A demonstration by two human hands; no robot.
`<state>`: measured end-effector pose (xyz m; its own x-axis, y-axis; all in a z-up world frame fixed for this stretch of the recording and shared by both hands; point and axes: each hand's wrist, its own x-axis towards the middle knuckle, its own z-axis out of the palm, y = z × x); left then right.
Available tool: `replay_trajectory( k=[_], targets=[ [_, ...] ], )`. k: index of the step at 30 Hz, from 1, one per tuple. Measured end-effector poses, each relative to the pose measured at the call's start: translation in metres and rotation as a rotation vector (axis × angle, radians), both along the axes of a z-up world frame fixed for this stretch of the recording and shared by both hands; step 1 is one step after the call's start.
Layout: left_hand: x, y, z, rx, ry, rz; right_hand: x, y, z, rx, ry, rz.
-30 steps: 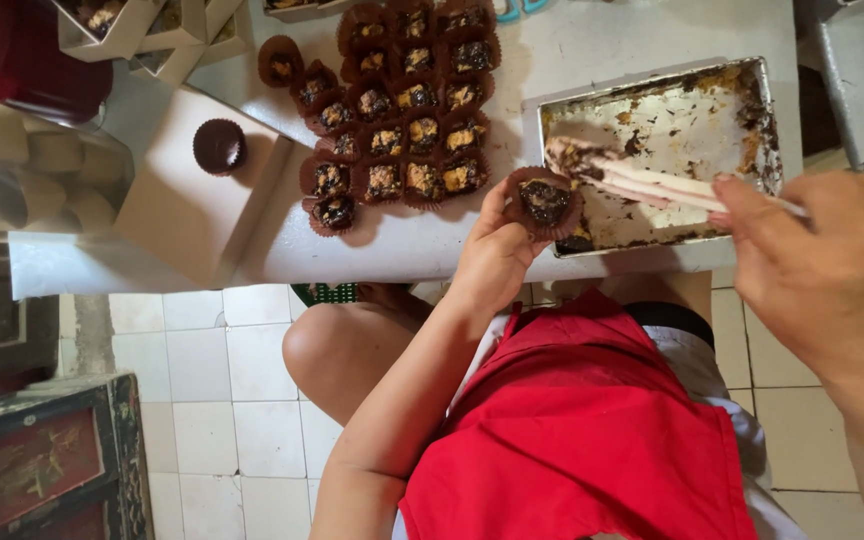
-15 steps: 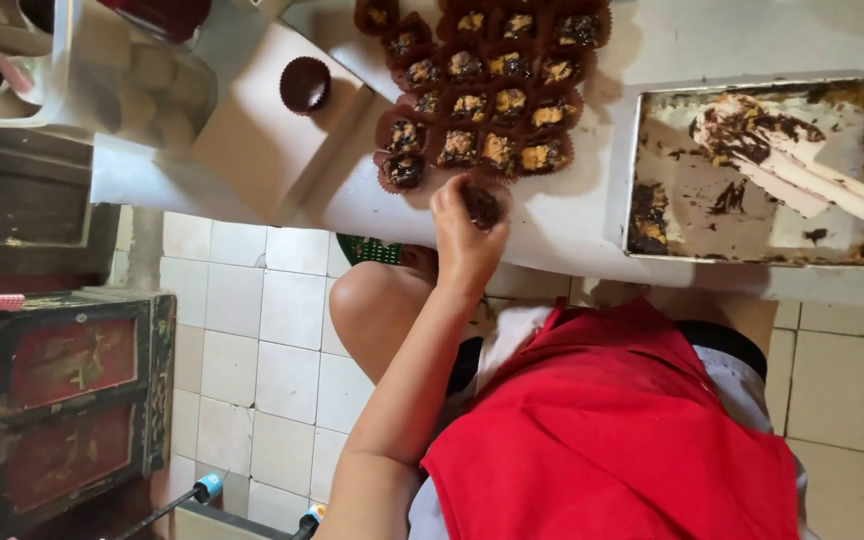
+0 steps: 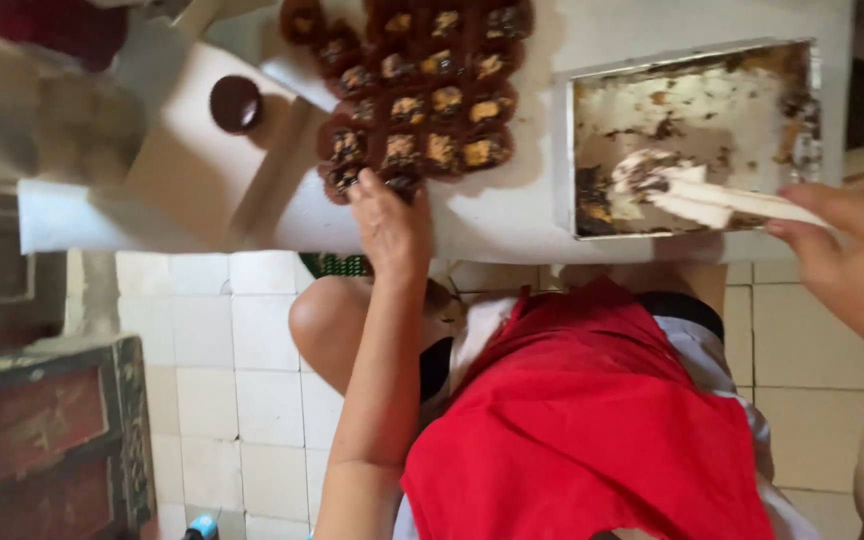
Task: Scraping brownie remains from a baking pan and filling paper cupcake liners using a spatula.
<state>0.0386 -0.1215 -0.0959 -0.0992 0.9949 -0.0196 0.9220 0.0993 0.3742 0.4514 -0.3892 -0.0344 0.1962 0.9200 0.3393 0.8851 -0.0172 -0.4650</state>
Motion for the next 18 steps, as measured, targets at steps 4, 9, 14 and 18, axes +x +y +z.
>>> replay_trajectory(
  k=[4,9,14,18],
  targets=[
    [0.034,-0.033,0.04,0.158,0.033,-0.188,-0.029,0.02,0.054,-0.223,-0.599,-0.082],
    [0.084,-0.079,0.074,-0.282,-0.475,-0.563,-0.058,0.06,0.091,-0.832,-0.74,-0.129],
    [0.097,-0.09,0.007,-0.403,-0.681,-0.671,-0.052,0.063,0.074,-0.246,-0.917,0.027],
    [0.101,-0.091,0.004,-0.425,-0.728,-0.598,-0.073,0.084,0.082,-0.306,-0.958,0.079]
  ],
)
